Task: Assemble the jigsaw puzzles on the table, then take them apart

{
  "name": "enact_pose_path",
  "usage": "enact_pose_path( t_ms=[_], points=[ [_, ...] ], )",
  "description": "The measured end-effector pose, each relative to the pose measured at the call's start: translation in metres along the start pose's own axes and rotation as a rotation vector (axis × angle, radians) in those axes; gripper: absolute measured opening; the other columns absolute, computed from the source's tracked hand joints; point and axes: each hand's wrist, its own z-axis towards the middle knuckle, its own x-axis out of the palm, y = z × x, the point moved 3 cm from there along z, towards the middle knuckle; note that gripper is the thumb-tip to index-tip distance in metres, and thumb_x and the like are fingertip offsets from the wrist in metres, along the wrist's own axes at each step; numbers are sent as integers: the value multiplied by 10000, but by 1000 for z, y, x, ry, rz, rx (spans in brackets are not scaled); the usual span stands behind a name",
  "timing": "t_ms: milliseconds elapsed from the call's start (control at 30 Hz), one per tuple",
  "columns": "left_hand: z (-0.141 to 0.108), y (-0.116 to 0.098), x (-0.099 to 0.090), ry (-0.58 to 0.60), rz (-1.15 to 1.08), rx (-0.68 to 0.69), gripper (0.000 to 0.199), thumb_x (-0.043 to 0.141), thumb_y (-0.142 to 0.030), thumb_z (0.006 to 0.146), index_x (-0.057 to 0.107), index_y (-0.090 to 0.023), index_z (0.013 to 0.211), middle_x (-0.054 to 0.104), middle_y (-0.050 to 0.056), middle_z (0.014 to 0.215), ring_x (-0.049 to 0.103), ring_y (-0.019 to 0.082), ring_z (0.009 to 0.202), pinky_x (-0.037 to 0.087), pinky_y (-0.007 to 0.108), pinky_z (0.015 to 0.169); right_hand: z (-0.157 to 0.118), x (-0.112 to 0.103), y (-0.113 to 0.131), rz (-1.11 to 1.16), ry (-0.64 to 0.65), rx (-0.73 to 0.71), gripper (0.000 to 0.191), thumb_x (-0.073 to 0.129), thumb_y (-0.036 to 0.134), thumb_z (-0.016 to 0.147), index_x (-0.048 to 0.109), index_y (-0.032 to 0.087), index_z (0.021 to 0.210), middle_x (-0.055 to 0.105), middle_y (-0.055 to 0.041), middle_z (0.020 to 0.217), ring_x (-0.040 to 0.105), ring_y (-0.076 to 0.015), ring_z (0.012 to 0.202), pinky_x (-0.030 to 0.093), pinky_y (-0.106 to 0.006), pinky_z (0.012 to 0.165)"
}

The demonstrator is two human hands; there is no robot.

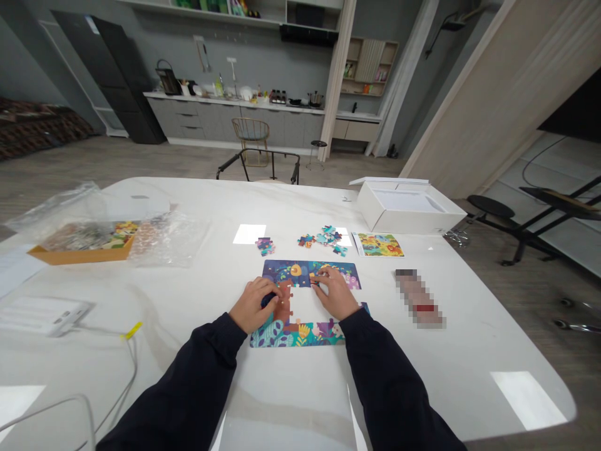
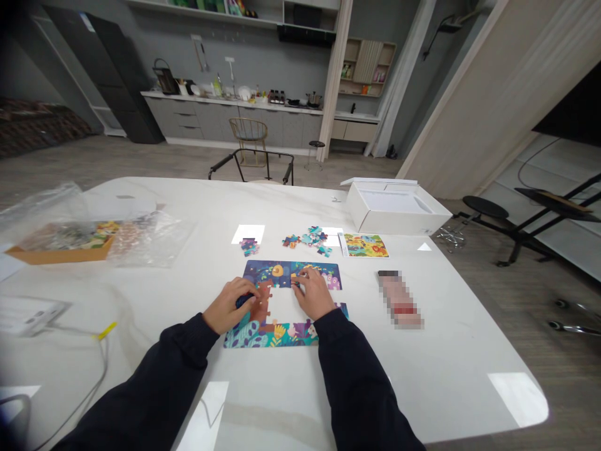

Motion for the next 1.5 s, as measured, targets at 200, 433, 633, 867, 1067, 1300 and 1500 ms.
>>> enact_pose_path(
  t_ms=[200,433,633,867,1067,1300,1500],
  points=[
    [0,-1,1,-16,37,3,169,513,-169,910,674,-221,905,694,54,985,597,243,993,441,424,903,-2,-20,-3,93,-121,75,335,609,292,947,662,242,1274,649,-112,1163,635,-267,1034,527,-459,968],
    [0,-1,-2,-67,44,32,149,503,-174,917,645,-212,891,688,61,963,593,245,951,430,426,855,39,-29,-37,-13,-30,148,413,658,256,891,631,201,1300,696,-127,1225,674,-263,1026,527,-454,965],
    [0,2,-2,-95,43,63,145,502,-180,931,640,-220,911,685,54,964,588,247,966,424,426,849,115,11,-44,-139,66,91,501,692,139,827,620,188,1321,655,-142,1333,596,-278,1219,375,-483,1138],
    [-1,-3,-5,-132,35,67,142,505,-158,914,629,-216,874,680,56,951,577,249,975,412,436,859,148,33,-49,-207,82,80,435,671,58,794,655,181,1212,711,-117,1151,574,-277,1121,415,-434,1039],
    [-2,-3,-3,-135,28,71,151,508,-160,912,645,-216,879,676,57,958,570,248,977,405,435,868,149,31,-57,-243,59,105,391,719,121,782,647,162,1164,683,-114,1123,553,-272,1109,405,-420,1018],
    [-1,-1,-4,-140,38,83,135,523,-153,895,640,-220,909,688,56,969,573,257,998,399,445,876,148,24,-42,-254,33,137,374,713,141,795,639,158,1161,676,-116,1059,554,-289,1077,425,-442,996],
    [-2,-1,-4,-140,39,71,139,521,-153,896,641,-215,928,693,56,978,569,253,1001,396,442,886,103,-3,-6,-139,-81,58,565,672,287,854,535,148,1385,630,-113,1095,595,-261,1000,489,-417,954]
  ],
)
